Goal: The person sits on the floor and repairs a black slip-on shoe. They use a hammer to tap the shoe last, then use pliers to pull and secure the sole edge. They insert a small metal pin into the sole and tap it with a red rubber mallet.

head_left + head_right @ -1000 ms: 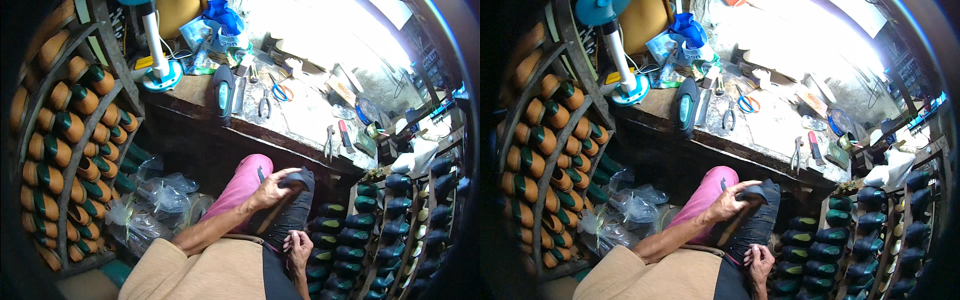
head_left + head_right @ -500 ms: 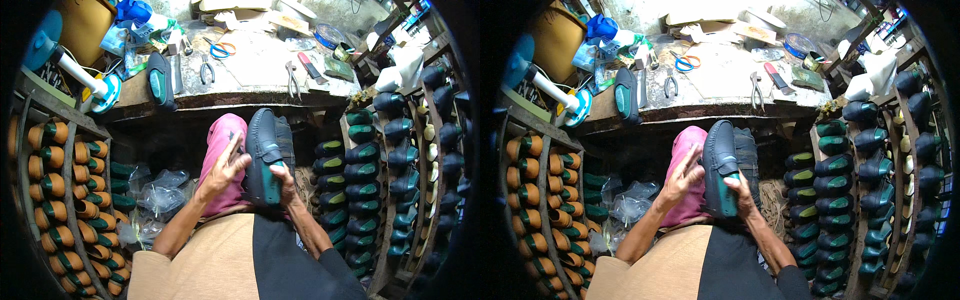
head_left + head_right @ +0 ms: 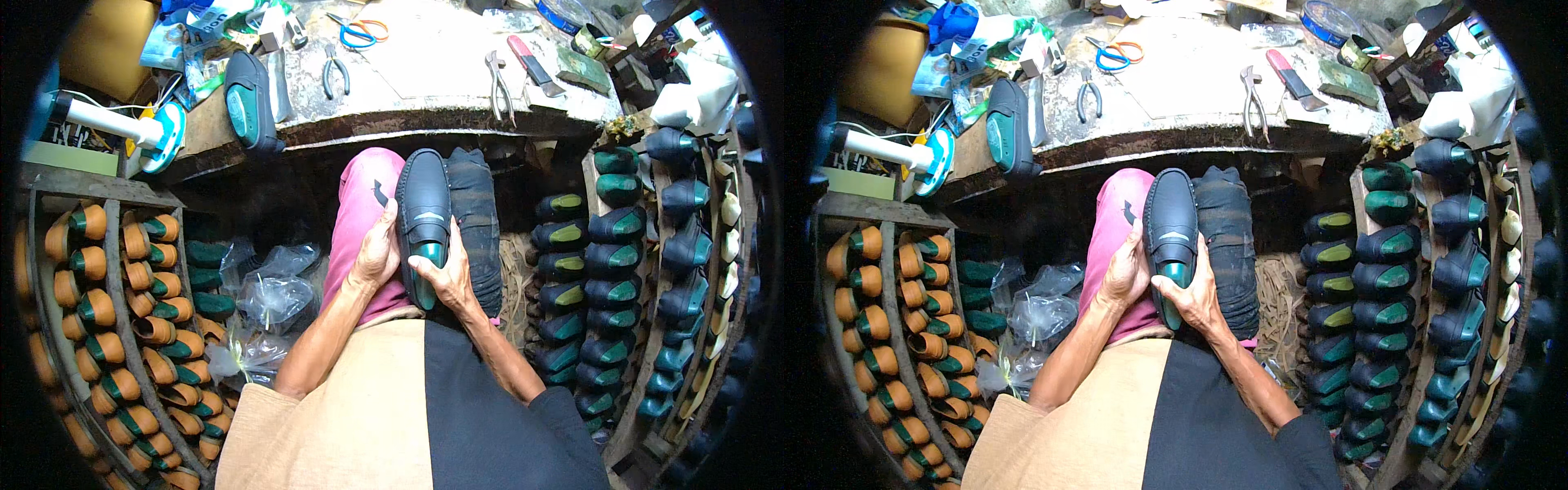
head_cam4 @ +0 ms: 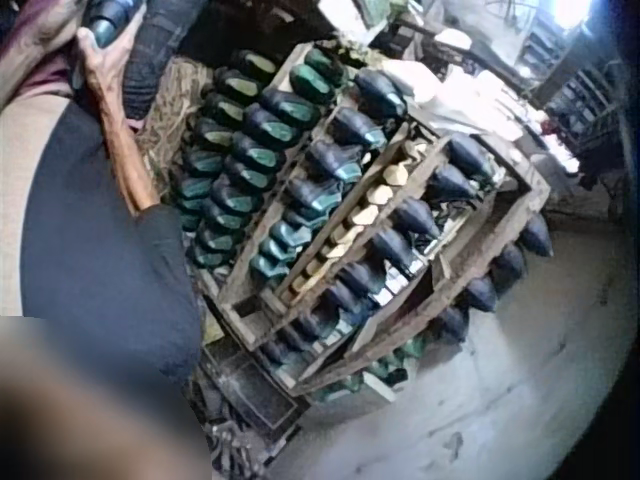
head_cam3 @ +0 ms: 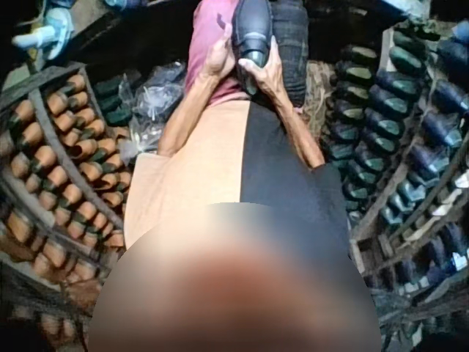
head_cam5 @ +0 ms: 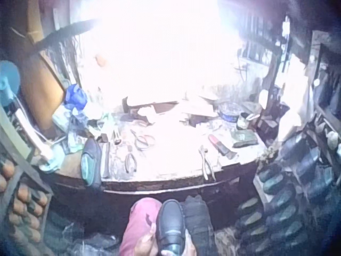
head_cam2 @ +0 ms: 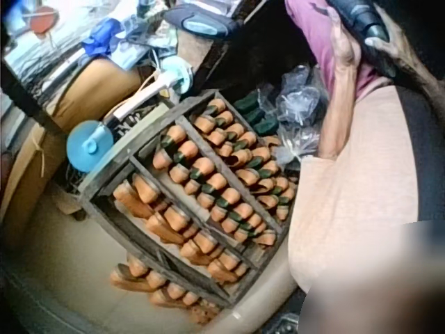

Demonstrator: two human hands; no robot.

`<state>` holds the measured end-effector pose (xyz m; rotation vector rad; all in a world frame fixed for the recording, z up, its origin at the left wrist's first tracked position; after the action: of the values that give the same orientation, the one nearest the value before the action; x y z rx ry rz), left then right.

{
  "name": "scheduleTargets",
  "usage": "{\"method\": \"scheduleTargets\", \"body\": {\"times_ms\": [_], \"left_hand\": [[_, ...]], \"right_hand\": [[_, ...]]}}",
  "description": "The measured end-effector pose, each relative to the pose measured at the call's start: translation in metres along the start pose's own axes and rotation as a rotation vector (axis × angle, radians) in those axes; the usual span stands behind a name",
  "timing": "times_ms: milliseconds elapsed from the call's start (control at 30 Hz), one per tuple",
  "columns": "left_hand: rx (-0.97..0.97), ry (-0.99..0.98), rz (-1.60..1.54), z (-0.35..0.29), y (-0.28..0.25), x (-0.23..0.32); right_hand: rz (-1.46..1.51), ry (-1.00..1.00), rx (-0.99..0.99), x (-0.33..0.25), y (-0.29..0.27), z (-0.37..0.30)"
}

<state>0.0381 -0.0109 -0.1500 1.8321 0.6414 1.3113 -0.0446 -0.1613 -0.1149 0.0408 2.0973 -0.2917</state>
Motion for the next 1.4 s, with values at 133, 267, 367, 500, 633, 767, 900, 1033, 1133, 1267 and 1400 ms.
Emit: {"method": "scheduleTargets", "body": {"times_ms": [133, 267, 367, 500, 633, 767, 900, 1033, 1133, 1267, 1400], "left_hand": [[-0.052, 0.029, 0.108, -0.006, 0.010, 0.005], [-0.103, 0.061, 0.161, -0.011, 0.018, 0.015], [-0.072, 0.050, 0.161, -0.014, 0.022, 0.016], [-0.060, 0.095, 0.331, -0.019, 0.023, 0.012], [-0.097, 0.122, 0.391, -0.026, 0.017, 0.009], [-0.147, 0.155, 0.506, -0.024, 0.007, 0.008], [-0.184, 0.139, 0.548, -0.027, 0.003, 0.009], [-0.204, 0.105, 0.443, -0.035, 0.004, 0.011], [-0.186, 0.056, 0.339, -0.038, 0.004, 0.012], [-0.132, 0.034, 0.227, -0.027, 0.005, 0.015], [0.009, 0.037, 0.209, -0.018, 0.009, 0.009]], "right_hand": [[0.041, -0.013, -0.027, -0.002, -0.002, -0.006], [0.217, -0.015, -0.144, -0.004, -0.005, -0.005], [0.401, 0.109, -0.210, -0.004, -0.007, 0.002], [0.127, 0.179, -0.032, -0.007, -0.010, 0.007], [0.105, 0.122, -0.167, -0.009, -0.013, 0.005], [0.015, 0.054, -0.193, -0.004, -0.018, 0.012], [0.052, 0.085, -0.274, 0.003, -0.022, 0.017], [0.127, 0.165, -0.414, 0.005, -0.030, 0.013], [0.209, 0.204, -0.494, 0.005, -0.040, 0.008], [0.211, 0.150, -0.359, 0.006, -0.036, 0.006], [0.058, -0.164, 0.026, -0.004, -0.036, -0.021]]}}
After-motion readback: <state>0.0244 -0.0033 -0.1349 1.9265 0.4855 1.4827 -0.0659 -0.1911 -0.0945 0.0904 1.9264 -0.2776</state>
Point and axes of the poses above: each hand's wrist, its own z-axis towards the middle knuckle, its own y-axis out of the palm, x = y × z, the point moved 2 cm from there along z, towards the middle knuckle, and after that the axes turned 15 degrees about y, right-handed, at the moved point
